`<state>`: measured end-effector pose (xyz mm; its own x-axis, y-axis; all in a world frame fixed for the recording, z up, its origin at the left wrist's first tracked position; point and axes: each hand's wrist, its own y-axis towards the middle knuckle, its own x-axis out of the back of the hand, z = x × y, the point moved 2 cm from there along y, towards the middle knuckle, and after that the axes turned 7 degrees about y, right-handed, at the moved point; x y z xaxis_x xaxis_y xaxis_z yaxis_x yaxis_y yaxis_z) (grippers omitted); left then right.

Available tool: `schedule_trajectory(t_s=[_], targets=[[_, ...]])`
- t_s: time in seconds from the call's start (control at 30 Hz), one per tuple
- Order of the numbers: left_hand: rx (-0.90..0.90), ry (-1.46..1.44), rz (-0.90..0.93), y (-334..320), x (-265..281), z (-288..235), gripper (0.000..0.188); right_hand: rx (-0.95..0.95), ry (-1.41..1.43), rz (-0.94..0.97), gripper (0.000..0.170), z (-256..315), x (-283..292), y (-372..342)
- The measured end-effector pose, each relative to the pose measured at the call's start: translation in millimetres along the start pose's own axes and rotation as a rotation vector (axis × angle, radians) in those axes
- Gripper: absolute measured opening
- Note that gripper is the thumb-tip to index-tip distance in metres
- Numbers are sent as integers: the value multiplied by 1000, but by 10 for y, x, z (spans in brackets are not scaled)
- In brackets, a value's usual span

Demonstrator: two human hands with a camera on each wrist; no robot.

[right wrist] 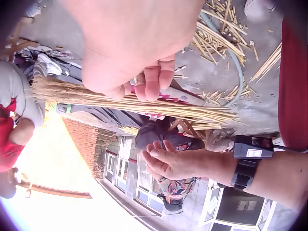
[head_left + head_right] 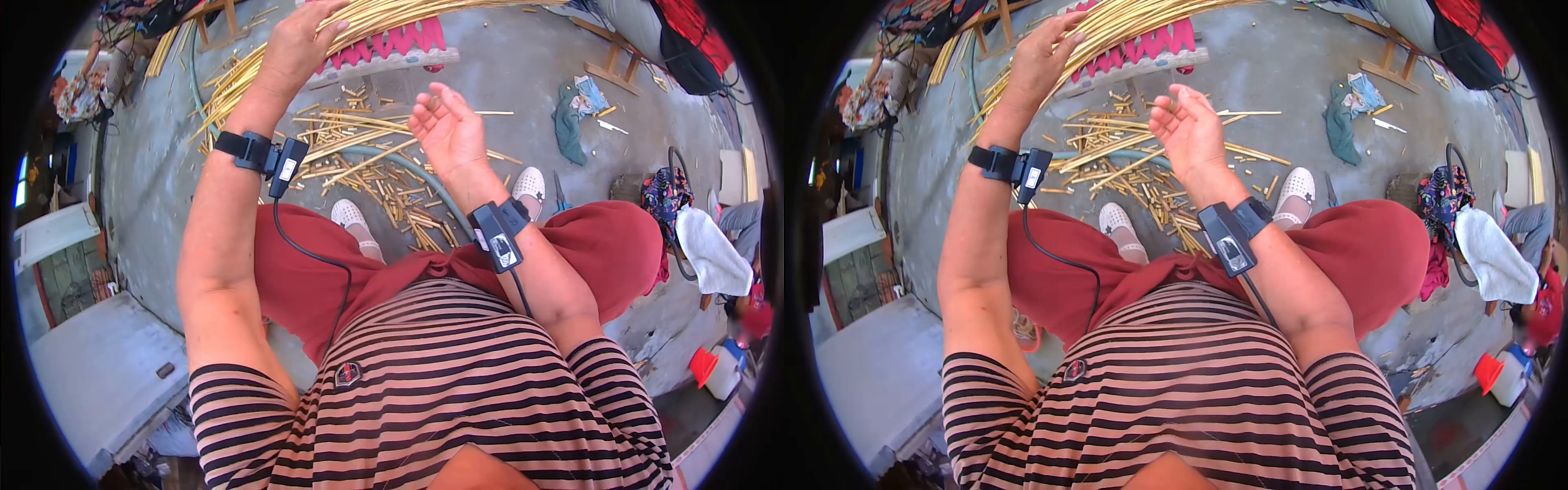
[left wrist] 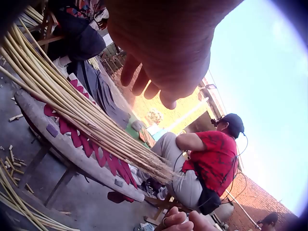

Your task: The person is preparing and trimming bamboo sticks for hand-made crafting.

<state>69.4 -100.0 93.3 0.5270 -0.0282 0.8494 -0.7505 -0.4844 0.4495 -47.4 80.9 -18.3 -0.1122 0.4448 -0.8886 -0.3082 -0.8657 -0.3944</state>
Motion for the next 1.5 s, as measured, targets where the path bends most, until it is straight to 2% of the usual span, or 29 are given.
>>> schedule_trajectory(t_s=[0.1, 0.23, 0.27, 0.37, 0.4, 0.53, 0.6, 0.7, 0.73, 0.77, 0.9, 1.0, 1.1, 1.13, 1.17, 1.2, 1.23, 1.33, 1.5], targets=[[263, -438, 129, -405, 10, 79, 22, 47, -62, 194, 19, 248, -346, -173], [96, 11, 387, -628, -62, -23, 22, 106, -177, 298, 18, 562, -645, -355], [103, -33, 404, -629, -34, -60, 21, 100, -246, 320, 18, 598, -711, -403], [357, -247, 773, -790, -170, -28, 21, 92, -506, 418, 19, 634, -955, -590], [380, -244, 968, -826, -199, -28, 27, 88, -636, 484, 19, 632, -1068, -653], [359, 67, 1336, -1014, -444, 122, 35, -36, -1094, 609, 19, 575, -1331, -686], [462, -12, 1353, -1093, -580, 233, 34, -113, -1282, 624, 21, 573, -1311, -611], [623, -73, 1356, -1195, -804, 395, 34, -170, -1607, 489, 22, 668, -1153, -355], [669, -81, 1369, -1250, -899, 435, 35, -147, -1755, 495, 22, 702, -1161, -333], [722, -167, 1336, -1340, -1036, 535, 42, -164, -1724, 516, 22, 757, -1173, -322], [939, -329, 963, -1850, -2063, 743, 47, -167, -1709, 533, 19, 1023, -1160, -305], [620, 85, 557, -2211, -2791, 705, 48, -82, -1737, 518, 16, 1147, -1036, -340], [591, 272, 454, -1834, -2587, 115, 53, -38, -1765, 515, 15, 1209, -970, -429], [477, 330, 446, -1807, -2694, 55, 51, -31, -1780, 539, 16, 1229, -949, -450], [401, 341, 454, -1776, -2826, 23, 46, -22, -1795, 565, 16, 1239, -938, -486], [326, 355, 462, -1735, -2970, 14, 41, -137, -1870, 513, 14, 1253, -1013, -551], [252, 372, 469, -1666, -3031, -25, 37, -137, -1888, 525, 15, 1263, -1034, -589], [153, 431, 694, -1520, -3099, -149, 29, -107, -1930, 595, 17, 1239, -1046, -651], [165, 521, 830, -1769, -3007, -198, 24, -53, -1905, 762, 17, 1119, -1056, -733]])
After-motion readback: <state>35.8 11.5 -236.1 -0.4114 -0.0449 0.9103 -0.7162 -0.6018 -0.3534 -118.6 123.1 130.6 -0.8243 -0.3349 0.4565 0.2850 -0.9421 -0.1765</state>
